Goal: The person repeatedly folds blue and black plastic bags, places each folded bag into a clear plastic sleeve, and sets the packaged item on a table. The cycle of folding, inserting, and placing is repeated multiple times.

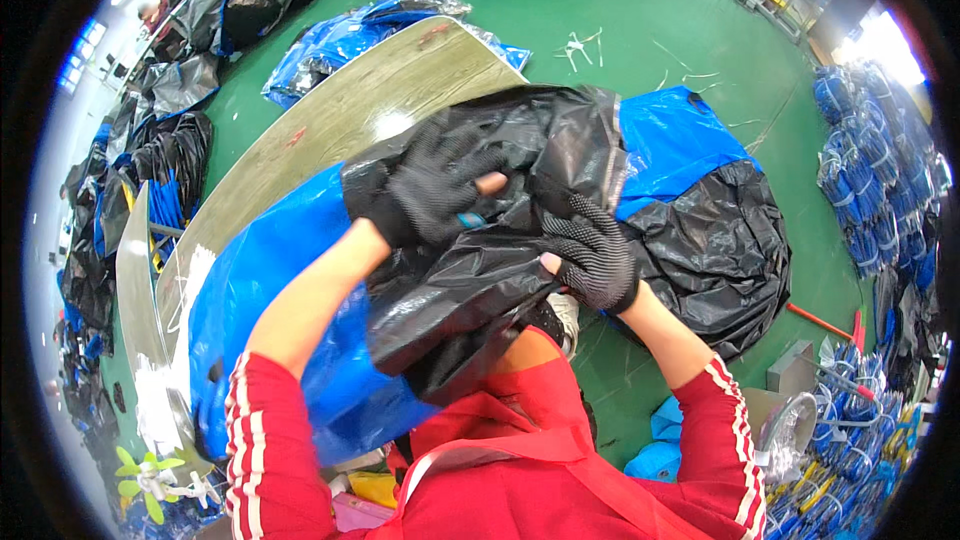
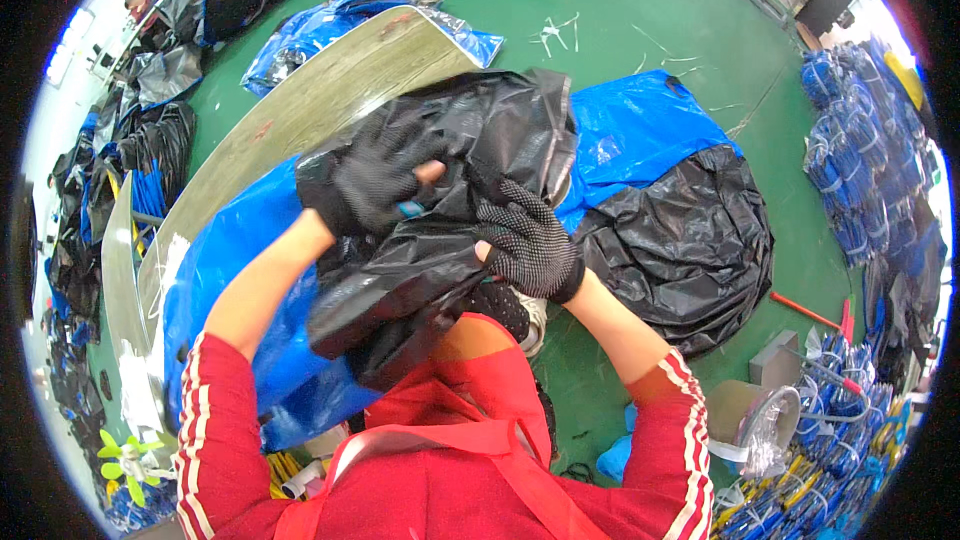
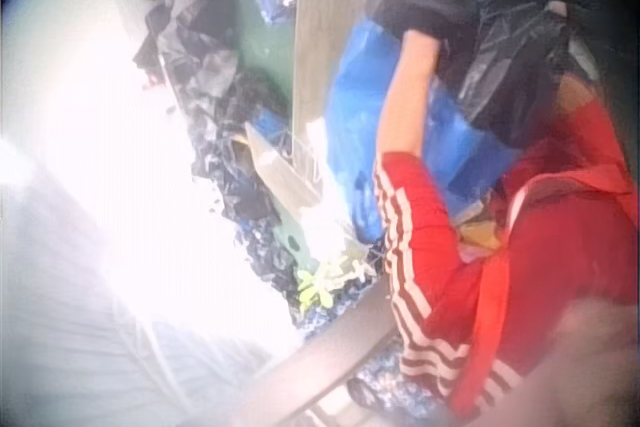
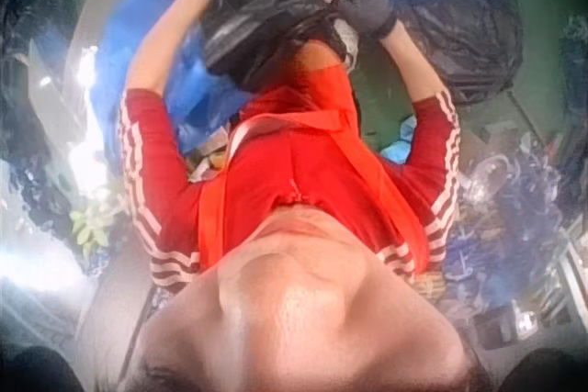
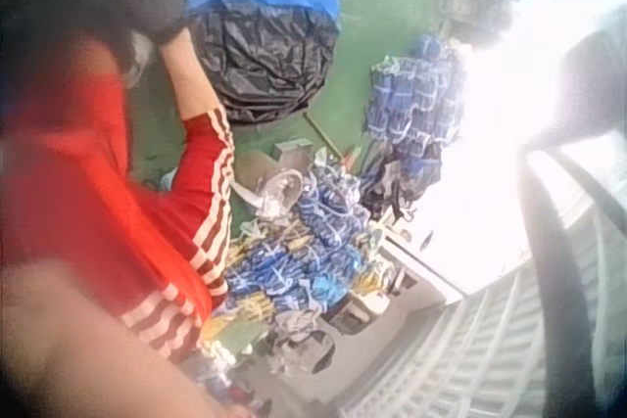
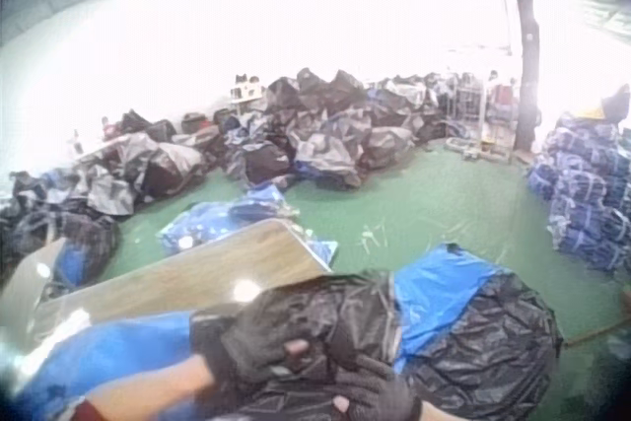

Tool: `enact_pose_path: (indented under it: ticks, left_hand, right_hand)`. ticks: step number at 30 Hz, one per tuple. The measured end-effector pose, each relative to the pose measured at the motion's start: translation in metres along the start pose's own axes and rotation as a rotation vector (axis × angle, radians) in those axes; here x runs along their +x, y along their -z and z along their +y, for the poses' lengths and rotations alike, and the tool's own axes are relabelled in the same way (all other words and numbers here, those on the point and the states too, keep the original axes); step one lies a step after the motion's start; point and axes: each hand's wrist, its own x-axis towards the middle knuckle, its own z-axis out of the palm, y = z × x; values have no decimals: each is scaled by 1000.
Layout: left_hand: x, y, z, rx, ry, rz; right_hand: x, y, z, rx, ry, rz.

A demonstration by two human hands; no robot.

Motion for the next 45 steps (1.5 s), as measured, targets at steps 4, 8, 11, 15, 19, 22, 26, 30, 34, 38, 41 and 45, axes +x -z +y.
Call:
enact_pose_path:
  ticks: [4,8,11,15,19,22,26,30,34,38,41,45]
  left_hand:
    - [13,-15,56,-319,225,264]
    - [-66,-14,76,-269,478,-45]
    - [-97,-9,66,-239,527,-120]
    - [-111,6,47,-221,464,-187]
    - [-196,59,37,-207,516,-353]
    - [-295,107,52,-157,719,-447]
    - [-409,145,102,-57,1053,-384]
    - [-447,135,176,-42,1380,-44]
    - [-442,152,212,-100,1619,403]
    - [-497,169,179,118,1555,758]
    - [-562,142,160,-425,2024,497]
    - [-551,121,158,-563,1858,397]
  right_hand:
    - [82,35,6,-217,95,-249]
    - [156,-20,48,-137,-263,-580]
    - [159,-69,69,-102,-338,-822]
    - [133,-93,88,-136,-295,-676]
    - [120,-86,95,20,-220,-471]
    - [121,-84,96,-189,-336,-483]
    - [119,-82,96,-309,-316,-569]
    - [120,-88,102,-331,-345,-574]
    - [120,-94,109,-281,-327,-560]
    - [110,-83,111,-462,-360,-483]
    - [98,-67,109,-486,-443,-589]
    - [92,-64,109,-390,-283,-629]
